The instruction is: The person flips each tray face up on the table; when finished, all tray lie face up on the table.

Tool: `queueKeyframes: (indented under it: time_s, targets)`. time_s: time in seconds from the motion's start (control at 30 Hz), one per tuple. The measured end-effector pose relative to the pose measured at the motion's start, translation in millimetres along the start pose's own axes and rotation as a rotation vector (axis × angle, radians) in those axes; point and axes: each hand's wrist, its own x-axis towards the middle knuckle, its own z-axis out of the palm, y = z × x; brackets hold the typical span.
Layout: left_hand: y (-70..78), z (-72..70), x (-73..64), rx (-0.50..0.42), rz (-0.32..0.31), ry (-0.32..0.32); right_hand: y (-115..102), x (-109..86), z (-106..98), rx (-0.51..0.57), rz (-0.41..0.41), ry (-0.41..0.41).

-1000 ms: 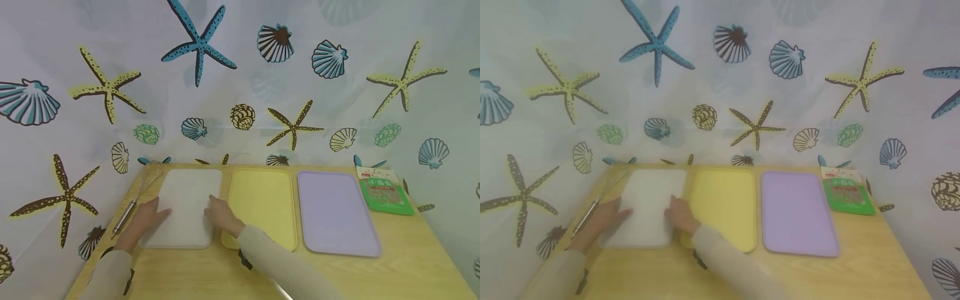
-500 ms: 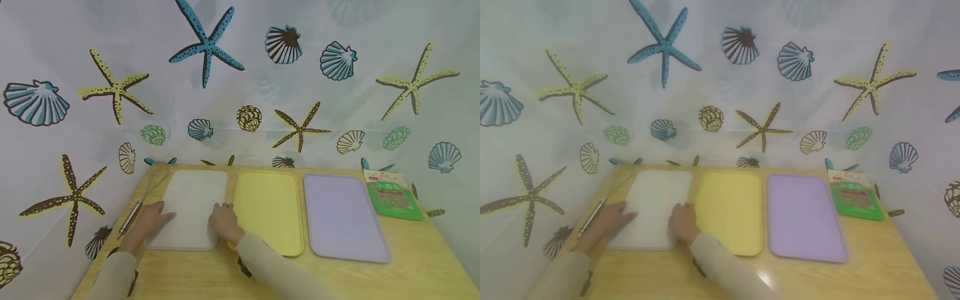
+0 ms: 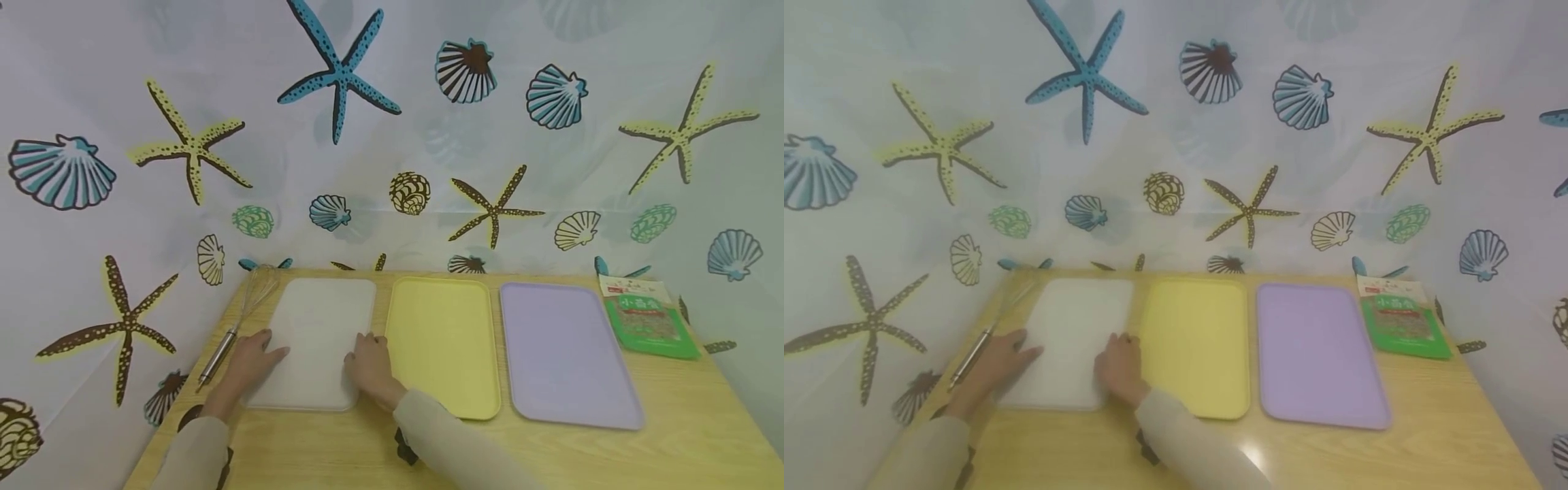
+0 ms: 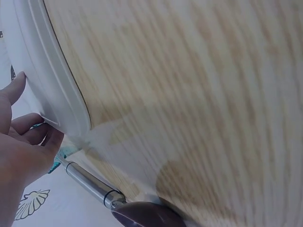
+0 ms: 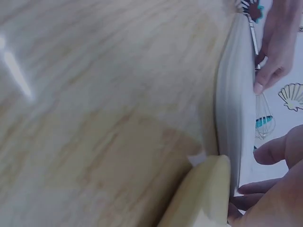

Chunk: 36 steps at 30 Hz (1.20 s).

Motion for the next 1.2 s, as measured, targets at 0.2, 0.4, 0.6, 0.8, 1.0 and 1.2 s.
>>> queueKeyframes:
  time_s: [0.2,0.4,0.6,0.8,1.0,1.2]
  targets:
    - [-0.9,-0.5,0.7,-0.048,-0.019,-0.025,4.5,1.5,-5.9,0.233,0.041,0.019]
    - [2.0,-7.3,-0.4,-0.099,-0.027,-0.031,3.8,0.5,-24.6,0.463,0.048,0.011]
    - [1.2,-4.9,-9.8,-0.159,0.005,-0.039,12.1,3.9,-31.5,0.506,0.066,-0.019]
    - [-7.3,-4.4,-11.7,-0.273,-0.027,-0.074,11.7,7.9,-45.6,0.529,0.055,-0.068]
    - [-8.0,-5.8,-13.7,-0.314,-0.048,-0.11,9.5,9.5,-63.2,0.53,0.068,-0.094]
    - [-2.2,-3.5,-26.2,-0.303,0.014,-0.13,9.5,11.7,-74.8,0.584,0.081,-0.102]
